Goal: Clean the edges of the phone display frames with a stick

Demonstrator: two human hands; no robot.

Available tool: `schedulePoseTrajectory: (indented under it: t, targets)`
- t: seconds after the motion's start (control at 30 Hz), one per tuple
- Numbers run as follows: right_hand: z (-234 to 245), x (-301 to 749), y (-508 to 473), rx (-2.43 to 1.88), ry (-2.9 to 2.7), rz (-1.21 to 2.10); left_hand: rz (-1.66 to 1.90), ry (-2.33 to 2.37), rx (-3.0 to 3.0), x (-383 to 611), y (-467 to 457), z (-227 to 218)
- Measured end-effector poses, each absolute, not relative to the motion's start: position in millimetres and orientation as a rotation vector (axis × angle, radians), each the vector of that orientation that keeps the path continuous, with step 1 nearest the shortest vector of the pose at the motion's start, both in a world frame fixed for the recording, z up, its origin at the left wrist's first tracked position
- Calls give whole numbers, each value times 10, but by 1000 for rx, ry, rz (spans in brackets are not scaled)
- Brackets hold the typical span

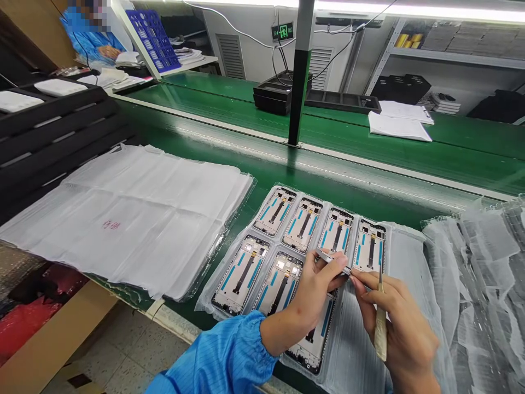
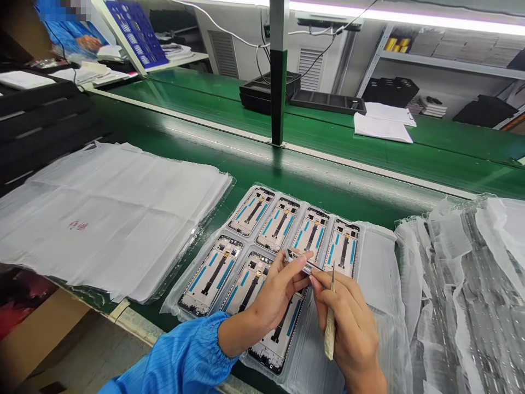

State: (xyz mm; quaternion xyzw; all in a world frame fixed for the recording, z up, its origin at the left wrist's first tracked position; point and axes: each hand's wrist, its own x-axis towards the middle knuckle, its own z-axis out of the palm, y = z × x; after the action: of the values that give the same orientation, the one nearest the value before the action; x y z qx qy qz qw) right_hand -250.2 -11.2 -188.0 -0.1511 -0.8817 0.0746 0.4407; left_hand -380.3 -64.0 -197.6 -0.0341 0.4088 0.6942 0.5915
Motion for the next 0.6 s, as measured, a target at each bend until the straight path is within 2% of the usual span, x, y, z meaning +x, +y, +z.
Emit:
schedulePoseTrajectory:
  t: [0.3, 0.6]
  targets:
    - [-1913, -2521, -124, -382, -2183, 208, 1614, 933, -92, -3790, -638, -2005]
    - [-1878, -2526, -148, -577, -2048, 229, 1628, 890, -88, -3823, -647, -1977]
